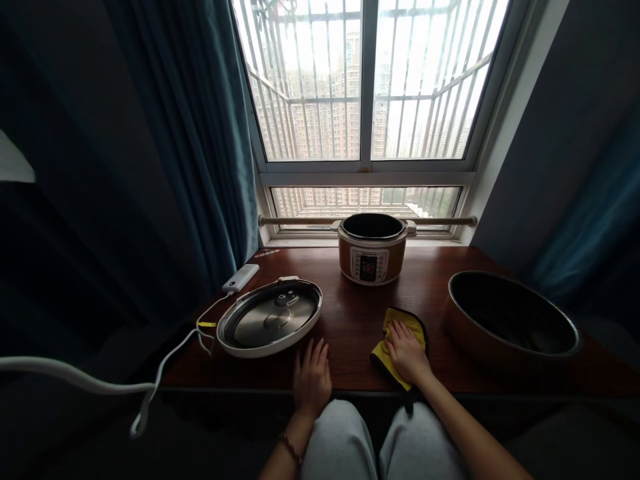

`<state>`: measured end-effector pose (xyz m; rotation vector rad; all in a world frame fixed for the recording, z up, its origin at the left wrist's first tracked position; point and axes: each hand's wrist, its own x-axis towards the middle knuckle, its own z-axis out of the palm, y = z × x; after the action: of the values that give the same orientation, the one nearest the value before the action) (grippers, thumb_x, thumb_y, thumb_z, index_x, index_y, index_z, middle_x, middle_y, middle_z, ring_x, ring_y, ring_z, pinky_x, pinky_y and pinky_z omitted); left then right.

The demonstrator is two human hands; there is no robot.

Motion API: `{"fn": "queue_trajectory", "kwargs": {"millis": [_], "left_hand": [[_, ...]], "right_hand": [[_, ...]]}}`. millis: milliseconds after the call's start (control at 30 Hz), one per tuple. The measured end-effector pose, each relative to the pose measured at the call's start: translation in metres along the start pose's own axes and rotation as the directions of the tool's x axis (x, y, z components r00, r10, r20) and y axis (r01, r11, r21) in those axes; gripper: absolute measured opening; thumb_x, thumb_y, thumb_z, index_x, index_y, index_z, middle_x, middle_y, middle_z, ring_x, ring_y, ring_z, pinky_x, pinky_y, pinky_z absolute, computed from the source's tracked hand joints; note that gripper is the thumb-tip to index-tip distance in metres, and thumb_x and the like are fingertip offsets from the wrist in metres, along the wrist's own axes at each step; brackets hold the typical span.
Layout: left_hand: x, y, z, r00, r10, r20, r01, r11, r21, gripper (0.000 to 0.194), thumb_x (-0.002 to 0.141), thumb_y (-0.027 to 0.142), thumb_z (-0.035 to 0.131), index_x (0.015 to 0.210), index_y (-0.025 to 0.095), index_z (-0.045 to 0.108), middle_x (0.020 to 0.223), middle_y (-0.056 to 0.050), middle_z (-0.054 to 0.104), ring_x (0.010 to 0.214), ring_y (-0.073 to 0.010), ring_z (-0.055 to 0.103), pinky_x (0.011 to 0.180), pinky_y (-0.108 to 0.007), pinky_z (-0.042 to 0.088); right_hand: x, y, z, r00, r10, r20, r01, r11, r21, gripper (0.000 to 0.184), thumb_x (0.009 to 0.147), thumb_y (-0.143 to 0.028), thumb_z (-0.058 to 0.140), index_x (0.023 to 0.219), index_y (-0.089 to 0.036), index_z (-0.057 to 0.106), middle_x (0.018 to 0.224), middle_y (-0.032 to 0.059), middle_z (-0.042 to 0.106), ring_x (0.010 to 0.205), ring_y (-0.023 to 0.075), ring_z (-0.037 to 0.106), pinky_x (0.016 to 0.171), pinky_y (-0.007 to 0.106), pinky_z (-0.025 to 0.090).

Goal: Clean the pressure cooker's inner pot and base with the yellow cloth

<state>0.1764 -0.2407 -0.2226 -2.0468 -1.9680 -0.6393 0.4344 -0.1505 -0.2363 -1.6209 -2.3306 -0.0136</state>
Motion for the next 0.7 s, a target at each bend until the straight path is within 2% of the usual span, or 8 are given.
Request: {"fn": "queue_trajectory", "kwargs": {"millis": [433, 700], "left_hand": [[-0.001, 0.002, -0.003, 1.000, -0.006, -0.008, 0.006, 1.000, 0.001, 0.043, 0.089, 0.016, 0.032, 0.126, 0.021, 0.053, 0.139, -0.003, 0.046, 0.132, -0.0257, 0.035, 0.108, -0.050, 0.023], [-0.004, -0.002, 0.005, 0.999, 0.031, -0.038, -0.029, 0.998, 0.053, 0.041, 0.090, 0.016, 0.033, 0.126, 0.021, 0.053, 0.138, -0.003, 0.048, 0.131, -0.0246, 0.036, 0.107, -0.049, 0.023]], "right_hand": [[0.006, -0.004, -0.003, 1.000, -0.001, 0.006, 0.001, 1.000, 0.008, 0.052, 0.092, -0.036, 0.031, 0.135, -0.010, 0.044, 0.144, 0.0098, 0.035, 0.133, 0.0262, 0.029, 0.110, 0.040, 0.021], [0.010, -0.004, -0.002, 1.000, -0.012, 0.021, 0.012, 1.000, 0.021, 0.052, 0.092, -0.037, 0.032, 0.135, -0.009, 0.044, 0.143, 0.0125, 0.035, 0.134, 0.0263, 0.028, 0.110, 0.039, 0.019]]}}
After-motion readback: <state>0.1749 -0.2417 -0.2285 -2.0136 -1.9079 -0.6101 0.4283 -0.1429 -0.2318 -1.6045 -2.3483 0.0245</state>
